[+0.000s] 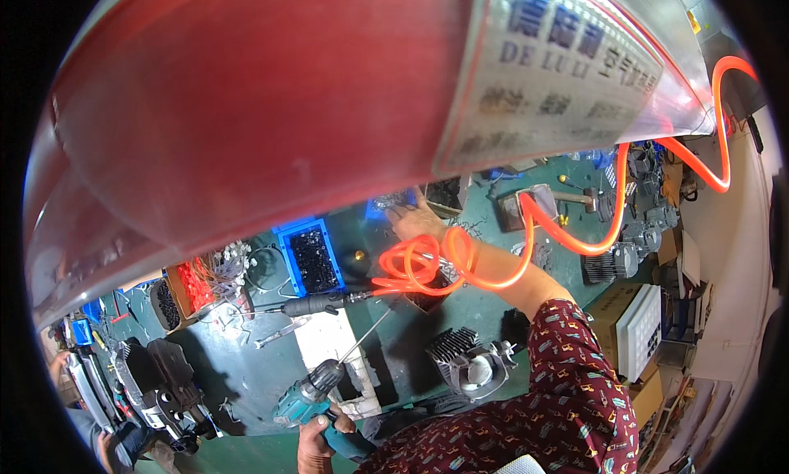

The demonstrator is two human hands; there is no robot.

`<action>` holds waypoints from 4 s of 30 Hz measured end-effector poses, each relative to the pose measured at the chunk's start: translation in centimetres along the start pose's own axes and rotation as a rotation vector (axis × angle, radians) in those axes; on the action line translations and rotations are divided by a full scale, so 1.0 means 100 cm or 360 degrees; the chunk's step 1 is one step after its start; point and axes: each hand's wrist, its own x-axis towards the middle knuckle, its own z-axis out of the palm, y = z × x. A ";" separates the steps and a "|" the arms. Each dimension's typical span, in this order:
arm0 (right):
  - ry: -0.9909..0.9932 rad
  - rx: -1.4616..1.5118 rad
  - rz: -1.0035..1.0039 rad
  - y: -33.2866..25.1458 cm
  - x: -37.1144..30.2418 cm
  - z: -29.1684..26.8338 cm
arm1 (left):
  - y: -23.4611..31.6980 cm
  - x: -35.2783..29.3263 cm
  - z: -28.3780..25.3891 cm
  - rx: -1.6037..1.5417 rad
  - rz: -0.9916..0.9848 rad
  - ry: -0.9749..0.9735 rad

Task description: The person uses a cordless drill to fasten screws into a metal component on a workbench, then switches to a pneumatic air gun to blow away debris from the same component. The person repeats these steps on additional metal parts, handling each one individually.

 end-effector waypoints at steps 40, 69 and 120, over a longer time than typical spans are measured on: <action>-0.0170 0.0104 -0.0147 0.057 0.064 0.008 | -0.006 -0.009 -0.007 -0.0044 -0.0078 0.0072; 0.1020 0.0165 0.0244 0.049 -0.093 -0.022 | 0.002 0.001 0.006 0.0148 -0.0043 -0.0026; 0.0678 0.1341 -0.0439 -0.132 -0.003 -0.109 | -0.021 -0.043 -0.011 -0.0084 0.0241 -0.0131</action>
